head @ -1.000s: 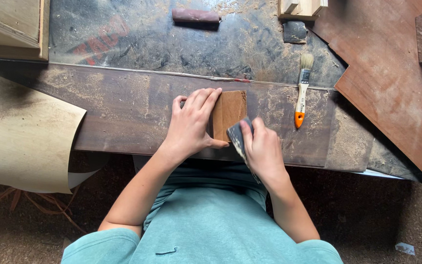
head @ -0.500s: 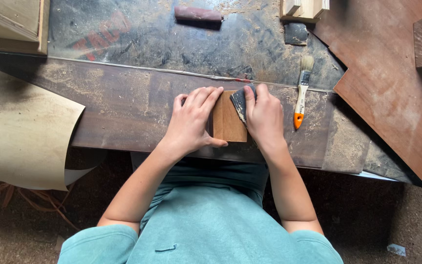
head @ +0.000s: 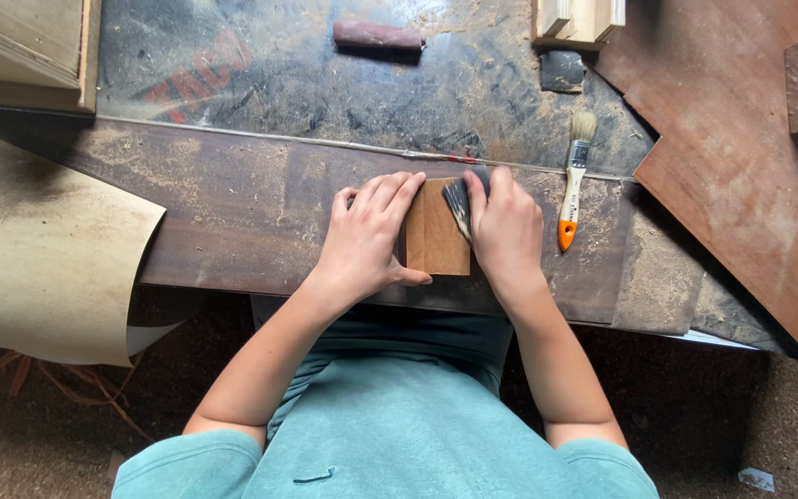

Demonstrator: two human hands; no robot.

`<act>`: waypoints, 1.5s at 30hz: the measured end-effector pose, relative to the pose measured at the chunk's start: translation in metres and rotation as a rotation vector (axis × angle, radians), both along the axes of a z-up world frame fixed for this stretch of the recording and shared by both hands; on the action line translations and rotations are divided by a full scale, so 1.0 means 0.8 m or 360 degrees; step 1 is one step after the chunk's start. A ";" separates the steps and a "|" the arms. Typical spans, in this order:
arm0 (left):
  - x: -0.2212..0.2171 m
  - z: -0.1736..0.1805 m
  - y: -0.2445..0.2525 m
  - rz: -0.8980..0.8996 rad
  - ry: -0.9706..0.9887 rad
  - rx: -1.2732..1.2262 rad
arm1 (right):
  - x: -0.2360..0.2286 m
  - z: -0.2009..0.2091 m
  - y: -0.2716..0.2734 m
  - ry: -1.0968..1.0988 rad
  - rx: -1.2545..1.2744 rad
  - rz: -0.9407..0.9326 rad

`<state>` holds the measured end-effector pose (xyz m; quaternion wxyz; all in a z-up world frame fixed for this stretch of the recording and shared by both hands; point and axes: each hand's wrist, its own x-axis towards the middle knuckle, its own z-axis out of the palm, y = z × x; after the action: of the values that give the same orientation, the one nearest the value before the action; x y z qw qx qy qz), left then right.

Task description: The person brushes a small wooden box with a brush, then sands a small rectangular wooden block with sandpaper. The person repeatedly brushes and sands the block, focusing on different sides.

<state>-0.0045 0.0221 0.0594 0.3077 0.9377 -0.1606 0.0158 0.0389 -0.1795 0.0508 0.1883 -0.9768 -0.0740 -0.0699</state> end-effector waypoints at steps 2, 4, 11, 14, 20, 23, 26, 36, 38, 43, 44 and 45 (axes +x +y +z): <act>0.001 0.003 0.000 0.0015 0.0036 0.0004 | 0.016 -0.002 0.003 -0.0047 0.0017 0.0034; 0.000 0.005 -0.001 0.0034 0.0066 0.0011 | 0.006 0.000 0.002 -0.0017 -0.0004 0.0020; -0.002 0.001 -0.003 0.0042 0.0093 0.0009 | -0.082 0.019 -0.004 0.0223 -0.0012 0.0020; 0.002 -0.002 0.000 0.0027 0.0062 -0.0028 | -0.083 0.020 -0.003 0.0169 0.0046 0.0009; 0.004 -0.007 0.002 0.0109 0.0040 -0.0063 | -0.035 0.015 0.001 0.0134 0.0012 0.0047; 0.003 -0.006 0.003 0.0133 0.0040 -0.0080 | -0.030 0.019 0.000 0.0170 0.0046 0.0102; 0.003 -0.004 0.004 0.0126 0.0009 -0.0078 | -0.039 0.023 0.000 0.0283 0.0089 0.0051; 0.005 -0.008 0.004 0.0089 0.0043 -0.0085 | -0.069 0.014 -0.012 0.0018 0.0292 0.0087; 0.004 -0.008 0.004 0.0090 0.0041 -0.0080 | -0.046 0.016 -0.018 -0.0019 0.0345 0.0084; 0.003 -0.009 0.004 0.0097 0.0041 -0.0083 | 0.023 0.011 -0.002 -0.0038 0.0196 0.0110; 0.003 -0.009 0.003 0.0100 0.0058 -0.0080 | 0.027 0.009 0.005 -0.0030 0.0141 0.0102; 0.003 -0.009 0.003 0.0102 0.0074 -0.0076 | 0.026 0.009 0.009 -0.0013 0.0139 0.0077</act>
<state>-0.0023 0.0246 0.0524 0.3331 0.9348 -0.1228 0.0077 0.0596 -0.1719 0.0576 0.2320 -0.9653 -0.0953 -0.0726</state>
